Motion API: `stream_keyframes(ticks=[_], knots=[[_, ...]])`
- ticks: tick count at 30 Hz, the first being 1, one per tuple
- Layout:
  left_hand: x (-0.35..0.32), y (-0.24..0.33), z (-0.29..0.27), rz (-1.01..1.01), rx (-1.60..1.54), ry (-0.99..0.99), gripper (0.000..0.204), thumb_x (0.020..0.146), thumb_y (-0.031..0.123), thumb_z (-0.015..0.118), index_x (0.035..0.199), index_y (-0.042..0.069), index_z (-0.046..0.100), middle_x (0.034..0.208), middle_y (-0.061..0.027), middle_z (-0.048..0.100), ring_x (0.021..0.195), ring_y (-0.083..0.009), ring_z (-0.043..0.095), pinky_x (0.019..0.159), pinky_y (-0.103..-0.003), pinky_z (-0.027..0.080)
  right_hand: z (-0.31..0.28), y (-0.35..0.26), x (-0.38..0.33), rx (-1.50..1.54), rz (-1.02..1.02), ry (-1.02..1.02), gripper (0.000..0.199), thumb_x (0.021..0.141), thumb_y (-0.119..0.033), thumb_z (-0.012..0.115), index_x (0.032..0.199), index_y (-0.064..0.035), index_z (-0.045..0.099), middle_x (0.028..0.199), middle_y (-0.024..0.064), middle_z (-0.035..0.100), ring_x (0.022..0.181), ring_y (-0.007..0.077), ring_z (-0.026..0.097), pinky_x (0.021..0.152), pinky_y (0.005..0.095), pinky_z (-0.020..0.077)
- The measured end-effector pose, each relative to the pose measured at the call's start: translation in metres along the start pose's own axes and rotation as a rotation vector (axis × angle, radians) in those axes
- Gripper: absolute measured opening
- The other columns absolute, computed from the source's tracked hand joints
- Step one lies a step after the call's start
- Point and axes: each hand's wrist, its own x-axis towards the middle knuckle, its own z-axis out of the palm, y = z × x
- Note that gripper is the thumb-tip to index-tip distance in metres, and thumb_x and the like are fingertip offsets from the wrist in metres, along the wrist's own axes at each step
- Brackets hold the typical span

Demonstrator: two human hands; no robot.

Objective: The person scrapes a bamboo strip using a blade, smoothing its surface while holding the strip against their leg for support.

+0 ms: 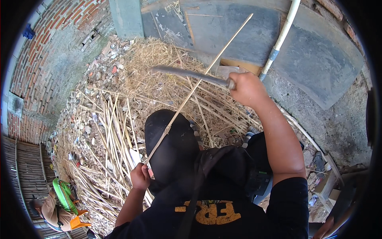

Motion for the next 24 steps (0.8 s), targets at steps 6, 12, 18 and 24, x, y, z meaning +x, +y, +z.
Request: stream_keyframes(ticks=[6,12,18,24], knots=[[-0.001,-0.001,-0.005,-0.006,0.017,-0.008,0.041,0.106,0.032,0.044,0.079,0.004,0.056,0.062,-0.0184,0.059,0.06,-0.0429,0.061,0.055,-0.047,0.046,0.001,-0.008,-0.006,0.025,-0.016,0.049,0.016,0.078,-0.013,0.067,0.094,-0.0118,0.069,0.087,0.0132,0.072,0.085,0.0344,0.071,0.077,0.0471,0.0572],[0.002,-0.005,-0.001,0.009,0.008,-0.002,0.039,0.106,0.03,0.045,0.079,0.004,0.056,0.062,-0.0184,0.059,0.06,-0.0435,0.061,0.055,-0.048,0.046,0.003,-0.006,0.002,0.024,-0.031,-0.11,0.018,0.077,-0.013,0.067,0.094,-0.0125,0.07,0.087,0.0132,0.073,0.086,0.0341,0.071,0.077,0.0472,0.0568],[0.0,0.002,-0.008,0.023,0.059,0.011,0.038,0.106,0.03,0.044,0.081,0.005,0.056,0.062,-0.0184,0.058,0.06,-0.0436,0.061,0.054,-0.049,0.046,-0.004,-0.009,-0.004,0.042,-0.025,0.033,0.024,0.076,-0.01,0.065,0.1,-0.0089,0.07,0.09,0.016,0.073,0.089,0.0359,0.071,0.08,0.05,0.0568],[0.001,-0.002,0.001,0.022,0.038,0.038,0.043,0.105,0.033,0.04,0.078,0.003,0.053,0.06,-0.0232,0.054,0.06,-0.0483,0.058,0.055,-0.051,0.043,-0.01,-0.031,-0.009,0.004,-0.072,-0.096,0.028,0.072,-0.012,0.069,0.099,-0.0074,0.069,0.084,0.017,0.071,0.086,0.0377,0.07,0.078,0.0496,0.0557]])
